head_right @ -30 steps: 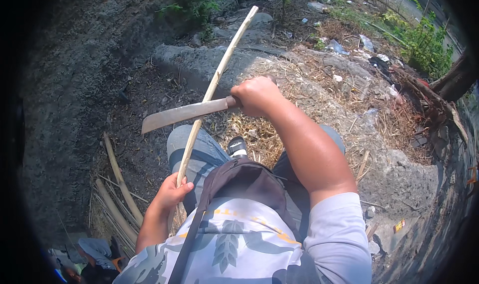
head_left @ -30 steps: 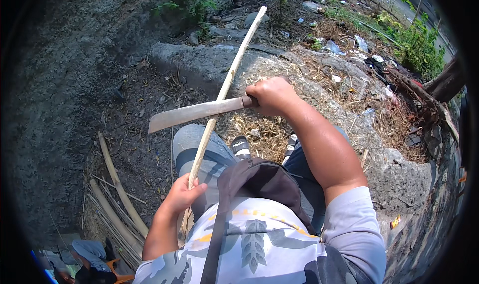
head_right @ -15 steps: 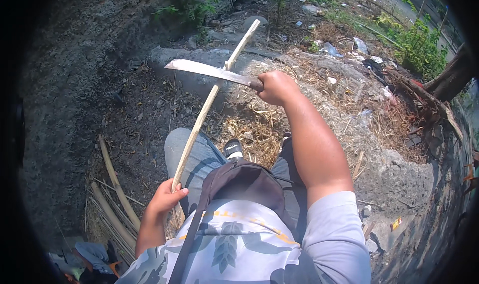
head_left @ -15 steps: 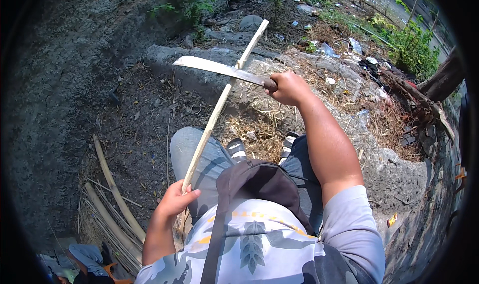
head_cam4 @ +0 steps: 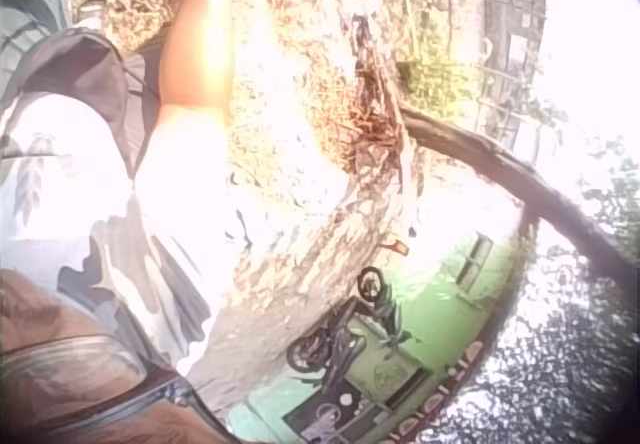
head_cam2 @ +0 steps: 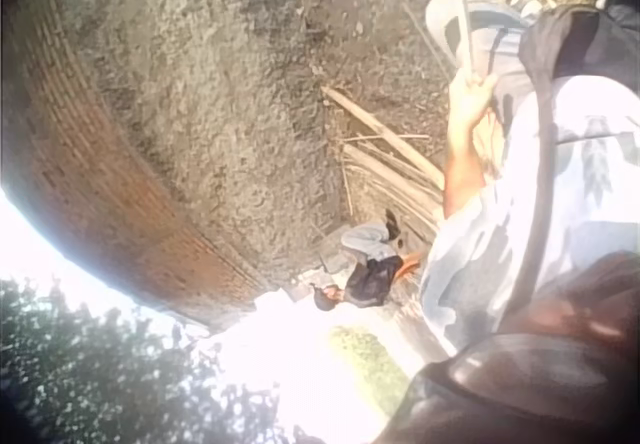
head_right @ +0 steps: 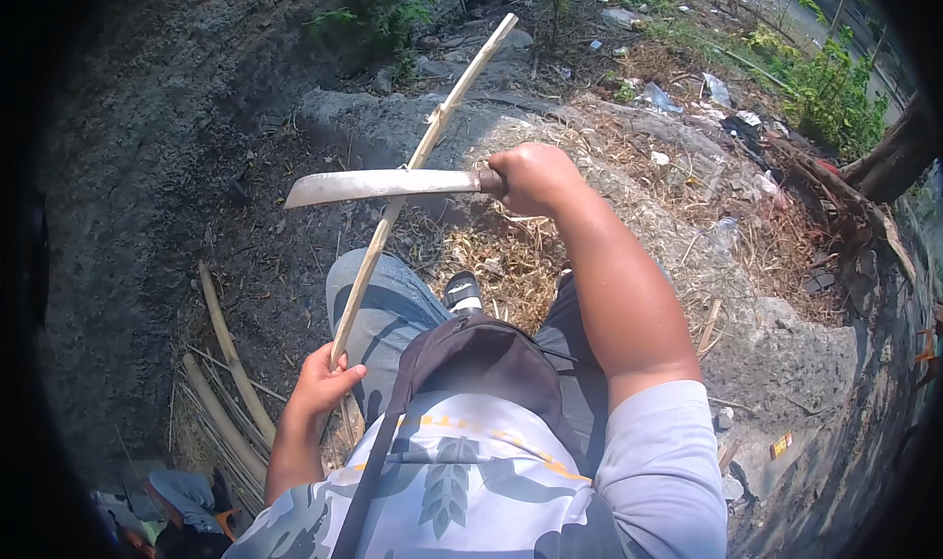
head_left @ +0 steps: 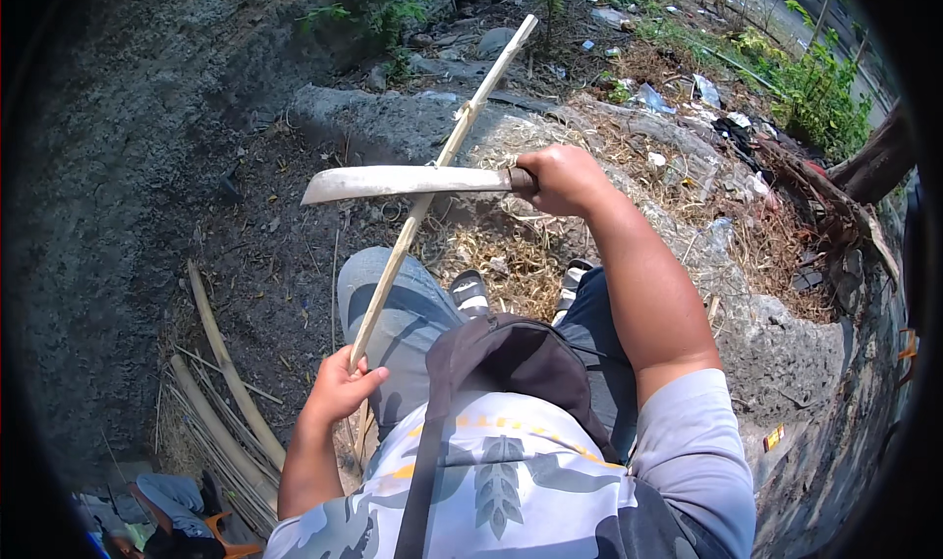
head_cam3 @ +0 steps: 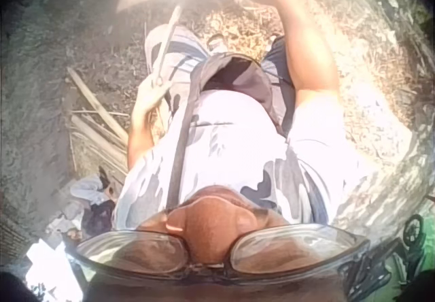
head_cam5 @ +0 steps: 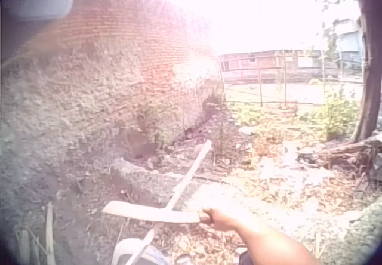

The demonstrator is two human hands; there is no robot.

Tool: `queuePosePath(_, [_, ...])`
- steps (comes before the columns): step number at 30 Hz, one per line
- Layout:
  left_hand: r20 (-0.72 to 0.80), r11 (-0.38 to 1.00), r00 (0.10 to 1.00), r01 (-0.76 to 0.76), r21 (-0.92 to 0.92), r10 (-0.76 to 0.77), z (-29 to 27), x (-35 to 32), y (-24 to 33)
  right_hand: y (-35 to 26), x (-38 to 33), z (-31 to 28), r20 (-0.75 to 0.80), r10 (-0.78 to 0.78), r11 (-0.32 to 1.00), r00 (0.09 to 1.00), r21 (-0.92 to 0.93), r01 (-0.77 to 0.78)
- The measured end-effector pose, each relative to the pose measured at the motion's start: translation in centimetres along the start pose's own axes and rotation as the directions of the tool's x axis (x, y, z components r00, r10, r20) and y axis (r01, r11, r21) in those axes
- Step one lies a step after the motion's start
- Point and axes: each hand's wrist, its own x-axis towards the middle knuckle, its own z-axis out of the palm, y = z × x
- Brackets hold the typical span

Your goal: The person whittles and smooths a bamboo stick by shaving its surface repeatedly using a machete.

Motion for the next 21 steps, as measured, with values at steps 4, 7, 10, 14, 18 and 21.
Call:
queuePosePath(4, [-0.051, 0.999, 0.998, -0.041, -0.026, 0.040, -0.1, -0.2, -0.4, 3.5, 0.2, 0.7, -0.160, 0.235, 0.964, 0.959, 0.168, -0.208])
queuePosePath(7, [-0.072, 0.999, 0.997, -0.032, 0.035, 0.034, -0.2, -0.1, -0.5, 3.3, -0.3, 0.3, -0.157, 0.200, 0.966, 0.967, 0.198, -0.167])
queuePosePath(10, [-0.100, 0.998, 0.993, -0.051, 0.049, 0.055, -0.1, 0.0, -0.8, 2.1, -0.5, 0.0, -0.165, 0.176, 0.968, 0.971, 0.210, -0.139])
queuePosePath(14, [-0.117, 0.997, 0.991, -0.060, 0.051, 0.066, 0.9, 0.6, 0.2, -0.3, -0.2, 0.9, -0.032, -0.031, 0.997, 0.999, 0.075, 0.033])
queuePosePath(18, [-0.083, 0.999, 0.996, -0.034, 0.014, 0.035, 1.1, 0.8, 0.4, -4.0, -0.1, 1.9, 0.006, -0.222, 0.975, 0.975, 0.019, 0.222])
queuePosePath(21, [-0.053, 1.000, 0.998, -0.012, 0.022, 0.014, 0.7, 0.2, 0.4, -2.6, 0.3, 1.8, -0.062, -0.213, 0.977, 0.975, -0.011, 0.212])
